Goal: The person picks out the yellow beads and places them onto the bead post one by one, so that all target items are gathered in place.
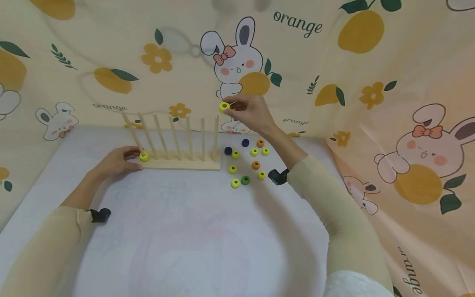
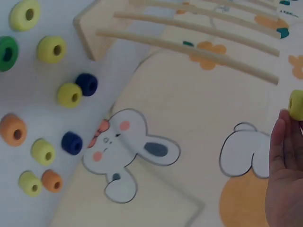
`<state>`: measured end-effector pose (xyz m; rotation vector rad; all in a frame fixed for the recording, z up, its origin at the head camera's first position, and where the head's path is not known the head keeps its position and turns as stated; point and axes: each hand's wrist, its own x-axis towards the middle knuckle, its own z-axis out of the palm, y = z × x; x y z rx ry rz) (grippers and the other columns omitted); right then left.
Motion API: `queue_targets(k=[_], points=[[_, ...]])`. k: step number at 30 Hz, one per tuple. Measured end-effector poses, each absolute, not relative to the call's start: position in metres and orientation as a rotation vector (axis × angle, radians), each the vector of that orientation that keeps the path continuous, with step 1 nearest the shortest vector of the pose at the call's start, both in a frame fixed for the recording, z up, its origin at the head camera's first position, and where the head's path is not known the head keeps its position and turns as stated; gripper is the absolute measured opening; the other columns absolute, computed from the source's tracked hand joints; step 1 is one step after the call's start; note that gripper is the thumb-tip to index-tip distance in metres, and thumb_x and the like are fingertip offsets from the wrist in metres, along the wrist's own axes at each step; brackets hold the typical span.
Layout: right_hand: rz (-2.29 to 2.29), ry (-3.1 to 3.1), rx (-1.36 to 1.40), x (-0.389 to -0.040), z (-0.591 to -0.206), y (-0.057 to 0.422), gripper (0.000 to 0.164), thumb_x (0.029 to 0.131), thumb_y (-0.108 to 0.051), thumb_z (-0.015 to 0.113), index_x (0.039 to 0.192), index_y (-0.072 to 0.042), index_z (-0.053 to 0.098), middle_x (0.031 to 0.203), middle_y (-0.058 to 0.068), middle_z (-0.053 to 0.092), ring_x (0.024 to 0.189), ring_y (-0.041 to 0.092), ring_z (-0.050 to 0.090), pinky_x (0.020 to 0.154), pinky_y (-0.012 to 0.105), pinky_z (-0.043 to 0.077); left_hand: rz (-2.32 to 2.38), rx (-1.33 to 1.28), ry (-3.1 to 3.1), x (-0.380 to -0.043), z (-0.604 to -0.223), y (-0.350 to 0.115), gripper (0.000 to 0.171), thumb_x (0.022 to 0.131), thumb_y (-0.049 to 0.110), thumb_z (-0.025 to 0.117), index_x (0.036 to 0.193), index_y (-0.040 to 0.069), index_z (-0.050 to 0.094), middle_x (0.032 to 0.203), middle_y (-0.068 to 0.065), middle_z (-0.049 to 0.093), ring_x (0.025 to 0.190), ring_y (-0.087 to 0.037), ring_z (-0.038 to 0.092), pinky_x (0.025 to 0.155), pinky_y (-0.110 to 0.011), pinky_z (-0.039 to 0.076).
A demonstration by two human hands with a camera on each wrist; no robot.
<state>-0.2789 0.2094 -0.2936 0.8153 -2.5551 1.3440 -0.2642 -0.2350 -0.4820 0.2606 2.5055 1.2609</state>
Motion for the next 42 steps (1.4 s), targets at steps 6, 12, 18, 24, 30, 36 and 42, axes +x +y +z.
queue_targets(k=[6,12,18,24,30,36,42], points=[[1.362,-2.593,0.832,-0.282,-0.284,0.189,0.029,0.091,-0.009,0.072,0.12,-0.003,0.071,0.113,0.01,0.071,0.094,0.019,0.068,0.085,0.023,0.057,1.251,0.253,2.518,-0.266,-0.483,-0.235,0.081,0.085,0.017,0.08,0.148,-0.007,0.035,0.148,-0.027,0.043,0.136,-0.04,0.042,0.115,-0.049,0.035],[1.391,-2.599,0.862,-0.274,-0.271,0.166,0.028,0.092,-0.005,0.07,0.119,0.001,0.07,0.114,0.014,0.071,0.096,0.021,0.068,0.088,0.026,0.057,1.247,0.243,2.511,-0.265,-0.482,-0.234,0.08,0.086,0.015,0.079,0.149,-0.007,0.035,0.148,-0.027,0.042,0.137,-0.04,0.041,0.116,-0.048,0.034],[1.464,-2.577,0.904,-0.285,-0.279,0.151,0.03,0.09,-0.009,0.073,0.12,-0.002,0.071,0.114,0.011,0.071,0.095,0.018,0.069,0.086,0.027,0.058,1.252,0.229,2.498,-0.264,-0.483,-0.235,0.079,0.086,0.014,0.079,0.149,-0.007,0.034,0.149,-0.027,0.041,0.137,-0.04,0.04,0.116,-0.048,0.034],[1.496,-2.573,0.928,-0.283,-0.277,0.131,0.03,0.089,-0.008,0.075,0.118,-0.003,0.072,0.108,0.009,0.073,0.089,0.017,0.07,0.084,0.027,0.058,1.231,0.213,2.509,-0.263,-0.486,-0.235,0.079,0.086,0.014,0.078,0.149,-0.006,0.035,0.15,-0.026,0.041,0.138,-0.04,0.04,0.116,-0.048,0.033],[1.491,-2.576,0.974,-0.274,-0.27,0.114,0.028,0.09,-0.003,0.072,0.117,0.003,0.07,0.109,0.014,0.072,0.091,0.021,0.07,0.081,0.027,0.058,1.227,0.231,2.517,-0.262,-0.487,-0.233,0.079,0.086,0.014,0.079,0.149,-0.006,0.035,0.149,-0.026,0.042,0.137,-0.04,0.041,0.116,-0.049,0.033],[1.521,-2.528,1.049,-0.292,-0.284,0.102,0.027,0.089,-0.008,0.074,0.116,-0.001,0.072,0.11,0.01,0.073,0.092,0.017,0.071,0.084,0.026,0.058,1.233,0.237,2.518,-0.265,-0.489,-0.235,0.08,0.086,0.017,0.08,0.149,-0.006,0.036,0.149,-0.025,0.042,0.137,-0.039,0.041,0.116,-0.048,0.034],[1.455,-2.584,1.082,-0.3,-0.285,0.089,0.029,0.09,-0.019,0.075,0.117,-0.009,0.074,0.105,0.001,0.074,0.089,0.008,0.07,0.076,0.025,0.059,1.244,0.258,2.507,-0.267,-0.485,-0.236,0.079,0.086,0.015,0.079,0.149,-0.006,0.035,0.149,-0.026,0.042,0.137,-0.039,0.041,0.116,-0.048,0.034]])
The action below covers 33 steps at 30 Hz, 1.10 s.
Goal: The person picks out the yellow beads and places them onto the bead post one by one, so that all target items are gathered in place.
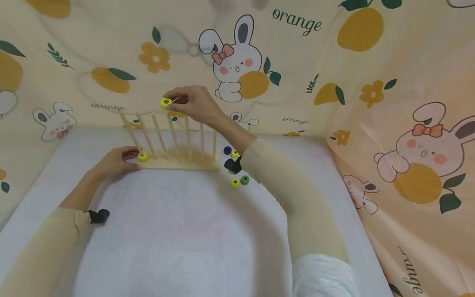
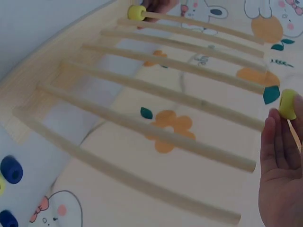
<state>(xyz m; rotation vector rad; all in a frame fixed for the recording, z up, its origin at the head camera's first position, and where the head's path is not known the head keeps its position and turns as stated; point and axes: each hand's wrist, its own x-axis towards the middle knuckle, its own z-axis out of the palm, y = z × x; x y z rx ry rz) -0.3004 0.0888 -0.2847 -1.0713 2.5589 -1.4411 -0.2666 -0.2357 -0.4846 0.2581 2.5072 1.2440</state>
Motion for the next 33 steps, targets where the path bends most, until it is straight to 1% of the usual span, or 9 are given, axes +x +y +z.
queue_targets(k=[4,7,9,15,23,33], points=[[-1.382,2.596,-1.075,-0.303,-0.28,0.08,0.03,0.09,-0.022,0.075,0.119,-0.011,0.074,0.105,-0.001,0.074,0.089,0.007,0.07,0.076,0.024,0.058,1.273,0.272,2.496,-0.268,-0.482,-0.232,0.078,0.086,0.013,0.079,0.148,-0.007,0.036,0.149,-0.026,0.043,0.137,-0.04,0.041,0.116,-0.047,0.035],[-1.398,2.571,-1.069,-0.304,-0.277,0.073,0.03,0.09,-0.019,0.075,0.118,-0.009,0.073,0.107,0.0,0.074,0.09,0.008,0.07,0.081,0.023,0.058,1.269,0.274,2.489,-0.269,-0.481,-0.23,0.079,0.085,0.014,0.08,0.148,-0.007,0.036,0.149,-0.026,0.043,0.137,-0.039,0.041,0.116,-0.046,0.035],[-1.417,2.548,-1.065,-0.304,-0.277,0.068,0.03,0.09,-0.018,0.075,0.118,-0.008,0.073,0.106,0.001,0.074,0.09,0.008,0.07,0.081,0.023,0.058,1.264,0.274,2.49,-0.269,-0.481,-0.23,0.079,0.085,0.013,0.08,0.148,-0.007,0.036,0.149,-0.027,0.042,0.137,-0.04,0.041,0.116,-0.047,0.034],[-1.421,2.53,-1.015,-0.303,-0.276,0.047,0.03,0.09,-0.02,0.075,0.117,-0.009,0.073,0.104,0.0,0.074,0.088,0.007,0.069,0.078,0.022,0.057,1.268,0.263,2.49,-0.267,-0.478,-0.23,0.078,0.085,0.011,0.079,0.147,-0.008,0.036,0.148,-0.027,0.042,0.137,-0.04,0.041,0.116,-0.047,0.034],[-1.42,2.494,-1.03,-0.301,-0.28,0.02,0.031,0.089,-0.019,0.075,0.119,-0.01,0.073,0.105,-0.002,0.074,0.089,0.004,0.069,0.08,0.019,0.056,1.248,0.239,2.483,-0.266,-0.478,-0.232,0.079,0.086,0.014,0.079,0.148,-0.007,0.035,0.149,-0.027,0.042,0.138,-0.04,0.04,0.116,-0.048,0.033],[-1.266,2.537,-1.078,-0.305,-0.284,-0.003,0.031,0.09,-0.022,0.074,0.119,-0.01,0.073,0.106,-0.003,0.074,0.089,0.002,0.067,0.082,0.015,0.053,1.245,0.245,2.484,-0.265,-0.481,-0.235,0.082,0.085,0.018,0.08,0.149,-0.007,0.035,0.15,-0.027,0.041,0.137,-0.041,0.04,0.116,-0.05,0.033]])
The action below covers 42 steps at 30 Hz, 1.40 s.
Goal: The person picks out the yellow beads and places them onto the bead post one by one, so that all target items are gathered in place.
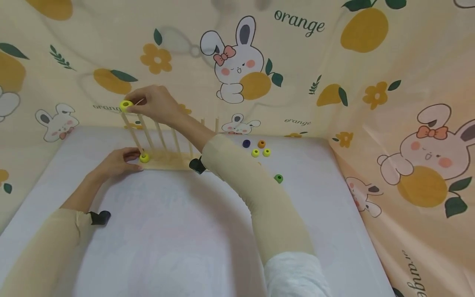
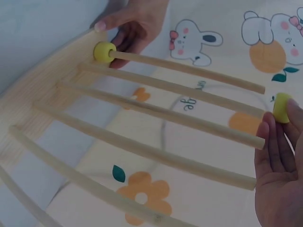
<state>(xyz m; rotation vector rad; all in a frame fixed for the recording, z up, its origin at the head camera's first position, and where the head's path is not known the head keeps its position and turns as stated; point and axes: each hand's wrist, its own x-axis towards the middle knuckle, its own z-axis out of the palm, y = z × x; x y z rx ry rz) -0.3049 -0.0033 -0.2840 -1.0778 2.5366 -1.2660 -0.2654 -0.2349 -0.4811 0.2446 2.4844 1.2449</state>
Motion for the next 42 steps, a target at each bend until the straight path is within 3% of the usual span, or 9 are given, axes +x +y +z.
queue_targets(k=[28,42], points=[[-1.029,2.538,-1.033,-0.31,-0.288,-0.02,0.033,0.093,-0.027,0.071,0.123,-0.013,0.072,0.111,-0.005,0.073,0.097,0.002,0.065,0.082,0.013,0.052,1.269,0.268,2.48,-0.265,-0.48,-0.234,0.08,0.086,0.017,0.08,0.147,-0.008,0.036,0.149,-0.027,0.041,0.138,-0.041,0.04,0.116,-0.05,0.033],[-1.01,2.548,-1.032,-0.31,-0.29,-0.021,0.029,0.094,-0.024,0.07,0.12,-0.011,0.073,0.109,-0.003,0.074,0.093,0.001,0.066,0.081,0.013,0.052,1.28,0.262,2.474,-0.266,-0.486,-0.239,0.08,0.086,0.016,0.08,0.148,-0.008,0.036,0.149,-0.027,0.043,0.137,-0.041,0.042,0.116,-0.05,0.033]])
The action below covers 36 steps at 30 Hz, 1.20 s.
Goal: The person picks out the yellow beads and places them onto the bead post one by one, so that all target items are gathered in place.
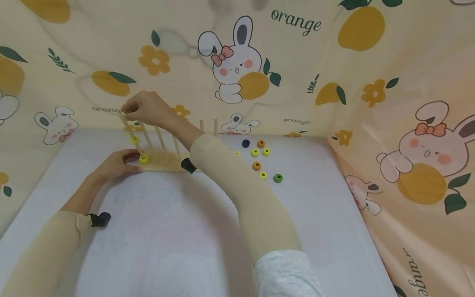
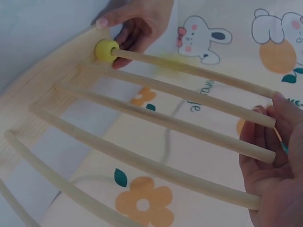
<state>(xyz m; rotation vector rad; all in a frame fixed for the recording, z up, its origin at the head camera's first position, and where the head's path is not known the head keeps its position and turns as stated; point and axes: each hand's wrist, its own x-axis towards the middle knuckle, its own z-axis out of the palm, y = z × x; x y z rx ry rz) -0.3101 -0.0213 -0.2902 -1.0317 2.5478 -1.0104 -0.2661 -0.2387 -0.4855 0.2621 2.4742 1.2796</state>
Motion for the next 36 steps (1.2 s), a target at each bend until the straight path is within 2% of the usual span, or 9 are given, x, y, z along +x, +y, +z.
queue_targets(k=[16,27,32,36], points=[[-1.317,2.527,-0.956,-0.32,-0.287,0.017,0.027,0.093,-0.02,0.072,0.117,-0.008,0.074,0.106,-0.005,0.074,0.094,0.002,0.067,0.084,0.015,0.053,1.286,0.224,2.474,-0.262,-0.486,-0.234,0.08,0.085,0.013,0.079,0.149,-0.006,0.035,0.149,-0.026,0.042,0.137,-0.041,0.041,0.116,-0.05,0.033],[-1.445,2.531,-0.881,-0.326,-0.287,0.055,0.028,0.09,-0.017,0.075,0.115,-0.005,0.074,0.106,0.001,0.074,0.094,0.009,0.068,0.085,0.019,0.055,1.275,0.248,2.485,-0.26,-0.482,-0.235,0.081,0.085,0.013,0.079,0.149,-0.007,0.034,0.149,-0.027,0.041,0.137,-0.041,0.041,0.116,-0.05,0.034],[-1.484,2.53,-0.821,-0.312,-0.274,0.076,0.029,0.091,-0.011,0.072,0.117,0.0,0.071,0.109,0.008,0.074,0.096,0.014,0.069,0.088,0.022,0.055,1.255,0.23,2.497,-0.264,-0.481,-0.235,0.08,0.086,0.013,0.079,0.149,-0.005,0.034,0.15,-0.026,0.042,0.137,-0.04,0.041,0.116,-0.049,0.033],[-1.513,2.541,-0.768,-0.31,-0.276,0.094,0.029,0.092,-0.011,0.072,0.119,0.0,0.071,0.11,0.008,0.073,0.097,0.014,0.069,0.09,0.023,0.054,1.234,0.209,2.503,-0.265,-0.484,-0.236,0.082,0.085,0.015,0.08,0.15,-0.004,0.034,0.15,-0.025,0.042,0.137,-0.04,0.041,0.116,-0.05,0.033]])
